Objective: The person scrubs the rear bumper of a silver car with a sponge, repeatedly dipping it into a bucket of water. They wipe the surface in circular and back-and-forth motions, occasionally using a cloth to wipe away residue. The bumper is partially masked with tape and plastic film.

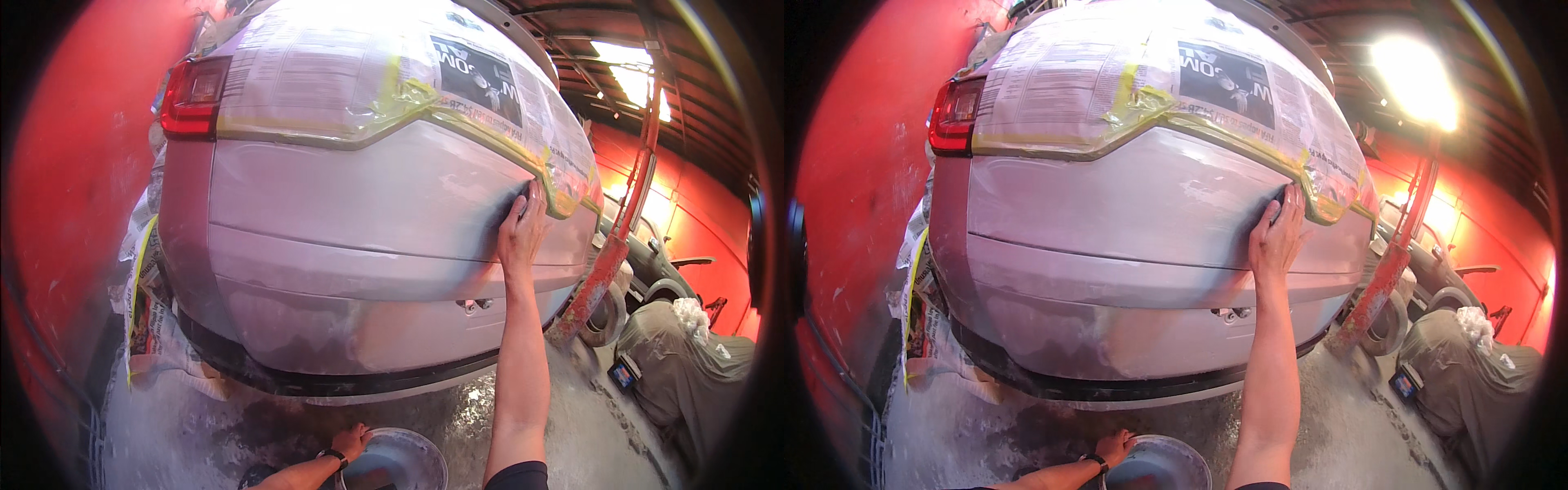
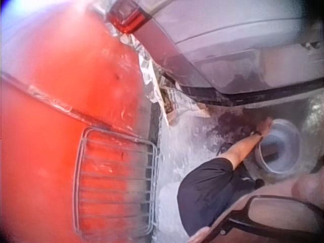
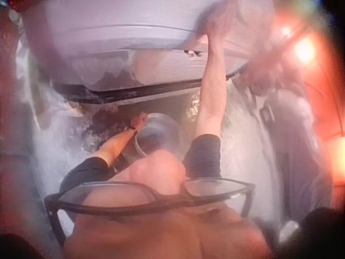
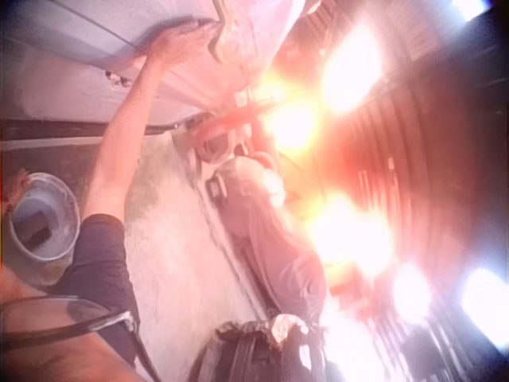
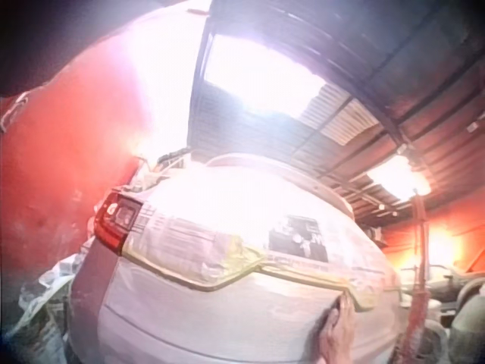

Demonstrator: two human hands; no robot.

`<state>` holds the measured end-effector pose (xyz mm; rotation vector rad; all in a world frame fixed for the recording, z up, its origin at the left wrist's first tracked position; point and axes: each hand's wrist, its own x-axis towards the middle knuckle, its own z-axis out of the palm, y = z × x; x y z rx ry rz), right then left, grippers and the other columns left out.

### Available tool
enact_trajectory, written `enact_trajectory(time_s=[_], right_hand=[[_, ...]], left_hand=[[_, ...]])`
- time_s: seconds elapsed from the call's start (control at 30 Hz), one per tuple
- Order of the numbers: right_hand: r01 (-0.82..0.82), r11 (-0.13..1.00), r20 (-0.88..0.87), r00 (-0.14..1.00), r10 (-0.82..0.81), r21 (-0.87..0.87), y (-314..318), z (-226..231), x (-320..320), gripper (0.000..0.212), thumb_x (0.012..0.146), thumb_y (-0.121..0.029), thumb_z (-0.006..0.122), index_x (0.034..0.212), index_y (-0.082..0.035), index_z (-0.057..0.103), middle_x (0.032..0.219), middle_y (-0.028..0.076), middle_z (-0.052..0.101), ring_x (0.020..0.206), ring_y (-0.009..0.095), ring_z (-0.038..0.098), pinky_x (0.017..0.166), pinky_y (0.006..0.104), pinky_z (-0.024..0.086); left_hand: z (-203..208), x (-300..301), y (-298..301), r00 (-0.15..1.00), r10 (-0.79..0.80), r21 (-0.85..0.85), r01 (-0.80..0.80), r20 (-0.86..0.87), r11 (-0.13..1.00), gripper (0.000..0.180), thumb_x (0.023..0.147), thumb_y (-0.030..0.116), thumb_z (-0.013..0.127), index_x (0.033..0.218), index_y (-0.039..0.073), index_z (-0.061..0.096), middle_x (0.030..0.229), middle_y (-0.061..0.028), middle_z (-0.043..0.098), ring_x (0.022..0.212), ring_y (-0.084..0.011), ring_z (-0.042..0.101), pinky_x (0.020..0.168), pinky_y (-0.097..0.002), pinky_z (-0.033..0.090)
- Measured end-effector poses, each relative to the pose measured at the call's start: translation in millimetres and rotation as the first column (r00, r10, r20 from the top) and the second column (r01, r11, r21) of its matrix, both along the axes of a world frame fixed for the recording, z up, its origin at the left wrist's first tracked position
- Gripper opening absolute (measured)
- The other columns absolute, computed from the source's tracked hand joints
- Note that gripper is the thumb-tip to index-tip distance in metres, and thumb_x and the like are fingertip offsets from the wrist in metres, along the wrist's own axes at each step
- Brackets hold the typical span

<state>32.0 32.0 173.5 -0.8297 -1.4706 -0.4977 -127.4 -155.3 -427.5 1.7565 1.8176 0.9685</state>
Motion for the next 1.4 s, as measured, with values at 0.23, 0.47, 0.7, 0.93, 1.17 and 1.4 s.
enact_trajectory(time_s=[0.23, 0.47, 0.7, 0.93, 1.17, 1.4], right_hand=[[0.056, 0.954, 0.251, 0.959, -0.134, 0.294, -40, -3, -60, 0.047, 0.108, -0.021, 0.046, 0.152, -0.003, 0.049, 0.159, 0.018, 0.050, 0.148, 0.036, 0.045, 0.119, 0.0705, 0.023], [-0.016, 0.997, 0.057, 0.998, 0.012, 0.081, -30, -2, -48, 0.051, 0.105, -0.025, 0.053, 0.149, 0.000, 0.051, 0.157, 0.019, 0.051, 0.148, 0.038, 0.045, 0.120, 0.0688, 0.024], [0.148, 0.974, 0.092, 0.982, -0.165, 0.172, -21, -1, -19, 0.052, 0.105, -0.024, 0.052, 0.151, 0.001, 0.049, 0.160, 0.019, 0.047, 0.151, 0.037, 0.041, 0.121, 0.0716, 0.021], [-0.149, 0.928, 0.296, 0.954, 0.044, 0.341, -60, -8, -99, 0.048, 0.106, -0.024, 0.051, 0.146, 0.003, 0.053, 0.156, 0.024, 0.049, 0.148, 0.037, 0.044, 0.117, 0.0725, 0.025], [0.041, 0.972, 0.160, 0.984, -0.080, 0.231, -15, -9, -17, 0.049, 0.105, -0.022, 0.052, 0.149, 0.000, 0.052, 0.159, 0.021, 0.047, 0.148, 0.039, 0.045, 0.119, 0.0687, 0.026], [-0.155, 0.931, 0.469, 0.883, -0.019, 0.330, -66, 14, -94, 0.053, 0.105, -0.022, 0.054, 0.155, -0.005, 0.048, 0.163, 0.017, 0.044, 0.153, 0.035, 0.039, 0.126, 0.0655, 0.017]], left_hand=[[0, -6, -5, 0.998, -0.005, 0.169, -0.006, 0.063, 0.986, 0.042, 0.102, 0.045, 0.063, 0.124, 0.010, 0.060, 0.112, -0.0100, 0.078, 0.097, -0.0404, 0.073, 0.081, -0.0551, 0.058], [13, 4, -12, 0.998, -0.003, 0.001, 0.003, 0.055, 1.000, 0.037, 0.102, 0.044, 0.064, 0.114, 0.009, 0.061, 0.111, -0.0072, 0.079, 0.097, -0.0390, 0.073, 0.080, -0.0527, 0.058], [6, 0, -3, 0.999, 0.009, 0.069, -0.013, 0.050, 0.998, 0.037, 0.100, 0.042, 0.067, 0.118, 0.010, 0.059, 0.110, -0.0078, 0.078, 0.095, -0.0401, 0.072, 0.079, -0.0534, 0.058], [8, -6, -6, 1.000, 0.003, 0.087, -0.002, -0.012, 0.996, 0.037, 0.100, 0.044, 0.066, 0.118, 0.013, 0.058, 0.110, -0.0085, 0.078, 0.093, -0.0405, 0.072, 0.077, -0.0542, 0.057], [11, -6, -4, 1.000, 0.005, 0.048, -0.006, 0.018, 0.999, 0.038, 0.101, 0.044, 0.065, 0.120, 0.012, 0.056, 0.110, -0.0078, 0.078, 0.091, -0.0398, 0.073, 0.077, -0.0547, 0.058], [6, -7, -4, 1.000, 0.003, 0.066, -0.004, 0.017, 0.998, 0.038, 0.102, 0.042, 0.064, 0.124, 0.012, 0.057, 0.115, -0.0060, 0.078, 0.096, -0.0386, 0.073, 0.081, -0.0534, 0.058]])
